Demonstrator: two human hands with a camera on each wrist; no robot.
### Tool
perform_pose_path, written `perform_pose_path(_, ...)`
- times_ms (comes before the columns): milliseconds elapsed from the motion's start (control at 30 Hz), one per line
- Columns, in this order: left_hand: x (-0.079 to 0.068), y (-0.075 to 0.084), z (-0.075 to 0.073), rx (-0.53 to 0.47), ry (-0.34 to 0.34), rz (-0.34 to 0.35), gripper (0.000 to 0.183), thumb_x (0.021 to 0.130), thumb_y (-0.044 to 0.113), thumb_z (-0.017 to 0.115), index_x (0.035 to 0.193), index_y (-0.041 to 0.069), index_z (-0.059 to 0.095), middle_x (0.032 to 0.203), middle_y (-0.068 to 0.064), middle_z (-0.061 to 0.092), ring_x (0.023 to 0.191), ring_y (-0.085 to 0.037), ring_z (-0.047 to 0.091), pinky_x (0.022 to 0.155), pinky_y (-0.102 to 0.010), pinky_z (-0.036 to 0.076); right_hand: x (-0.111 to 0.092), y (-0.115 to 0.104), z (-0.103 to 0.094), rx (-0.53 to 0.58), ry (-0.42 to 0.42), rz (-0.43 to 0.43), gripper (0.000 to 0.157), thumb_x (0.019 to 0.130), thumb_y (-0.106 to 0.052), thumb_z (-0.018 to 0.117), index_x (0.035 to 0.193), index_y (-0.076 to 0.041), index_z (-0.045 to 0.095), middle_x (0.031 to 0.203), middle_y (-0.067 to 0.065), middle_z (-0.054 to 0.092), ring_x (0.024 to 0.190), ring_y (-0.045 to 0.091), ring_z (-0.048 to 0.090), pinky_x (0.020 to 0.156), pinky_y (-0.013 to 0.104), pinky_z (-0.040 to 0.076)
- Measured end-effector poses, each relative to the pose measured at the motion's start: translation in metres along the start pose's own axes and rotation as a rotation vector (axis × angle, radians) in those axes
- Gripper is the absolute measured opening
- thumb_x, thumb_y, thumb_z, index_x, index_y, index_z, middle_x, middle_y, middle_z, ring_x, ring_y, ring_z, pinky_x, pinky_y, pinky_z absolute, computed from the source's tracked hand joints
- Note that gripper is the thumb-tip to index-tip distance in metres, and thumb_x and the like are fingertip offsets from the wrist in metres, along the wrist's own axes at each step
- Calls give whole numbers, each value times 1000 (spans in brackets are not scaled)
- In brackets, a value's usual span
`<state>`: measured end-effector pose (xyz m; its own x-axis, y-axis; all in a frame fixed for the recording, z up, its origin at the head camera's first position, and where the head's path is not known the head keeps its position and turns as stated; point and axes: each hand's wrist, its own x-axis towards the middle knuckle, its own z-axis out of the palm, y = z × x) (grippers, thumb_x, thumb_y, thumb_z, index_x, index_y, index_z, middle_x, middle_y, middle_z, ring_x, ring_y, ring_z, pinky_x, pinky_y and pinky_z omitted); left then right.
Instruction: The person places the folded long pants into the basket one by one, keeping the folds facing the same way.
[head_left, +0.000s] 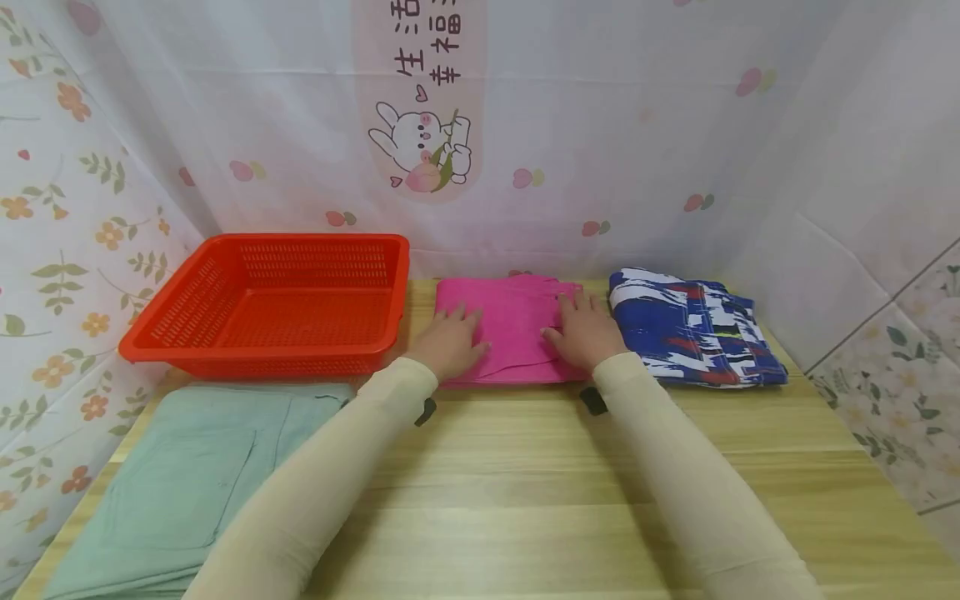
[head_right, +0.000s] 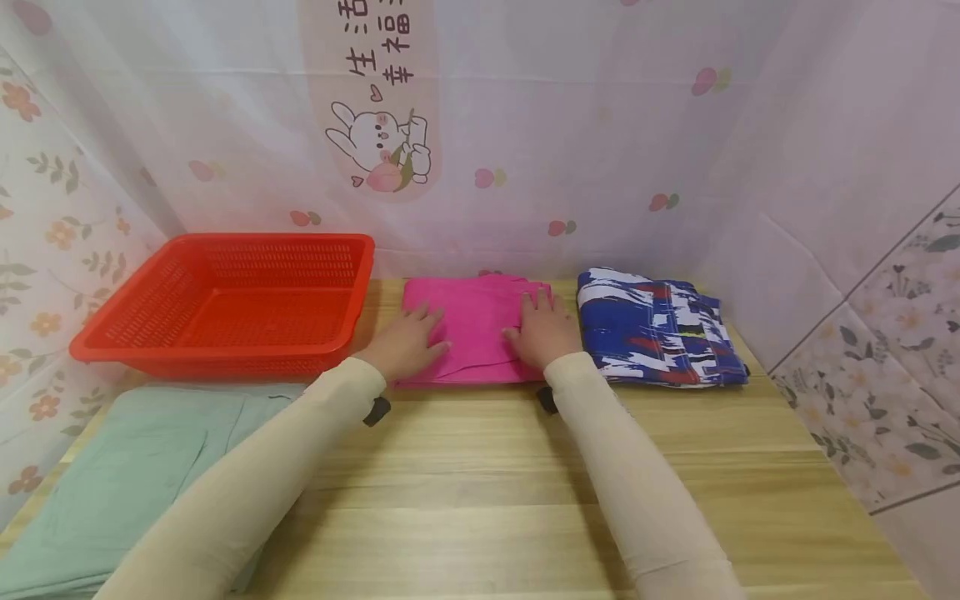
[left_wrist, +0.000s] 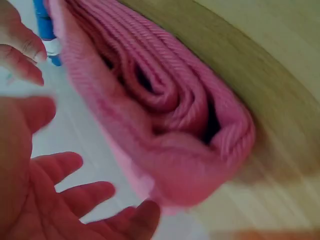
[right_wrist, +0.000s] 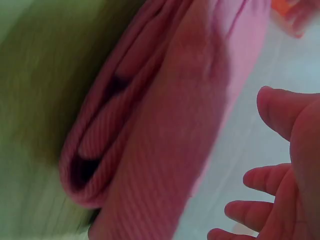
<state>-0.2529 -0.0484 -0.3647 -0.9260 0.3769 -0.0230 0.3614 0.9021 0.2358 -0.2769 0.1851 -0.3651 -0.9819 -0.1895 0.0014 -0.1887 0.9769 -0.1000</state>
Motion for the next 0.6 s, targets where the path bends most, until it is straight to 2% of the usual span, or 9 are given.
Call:
perform_pose_path(133, 4, 2, 2, 9, -81, -43, 74, 80, 48, 62, 141, 14, 37, 139, -13, 40, 127, -35, 34, 103, -44, 30, 11, 11, 3, 39, -36, 24, 74, 87, -44, 54, 142, -2, 27, 145, 26, 22, 131, 45, 22, 98, 60, 29)
perform_pose_path(233, 8, 5, 0, 16, -116, -76, 67, 77, 49, 64, 132, 15, 48, 132, -11, 46, 122, -32, 38, 98, -44, 35, 19, 23, 5, 75, -55, 32, 73, 88, -43, 54, 140, 2, 29, 141, 28, 29, 128, 45, 29, 99, 58, 30)
perform_pose_path(333, 10, 7, -3, 35, -151, -100, 61, 77, 50, 65, 126, 15, 54, 128, -10, 47, 118, -32, 40, 94, -45, 37, 27, 34, 5, 162, -53, 49, 69, 87, -40, 55, 137, 4, 34, 130, 27, 42, 119, 42, 41, 98, 55, 33)
perform_pose_path(467, 14, 7, -4, 62, -188, -116, 63, 76, 53, 64, 126, 17, 53, 128, -10, 45, 115, -33, 40, 91, -46, 38, 31, 45, 2, 320, -98, 101, 54, 87, -37, 56, 123, 1, 46, 104, 20, 55, 95, 35, 53, 82, 47, 44)
perform_pose_path(600, 16, 5, -3, 74, -204, -124, 69, 76, 56, 62, 132, 19, 48, 131, -9, 42, 117, -32, 39, 91, -45, 38, 31, 50, -1, 360, -197, 136, 49, 87, -40, 53, 112, 1, 50, 92, 16, 53, 84, 29, 52, 70, 38, 43)
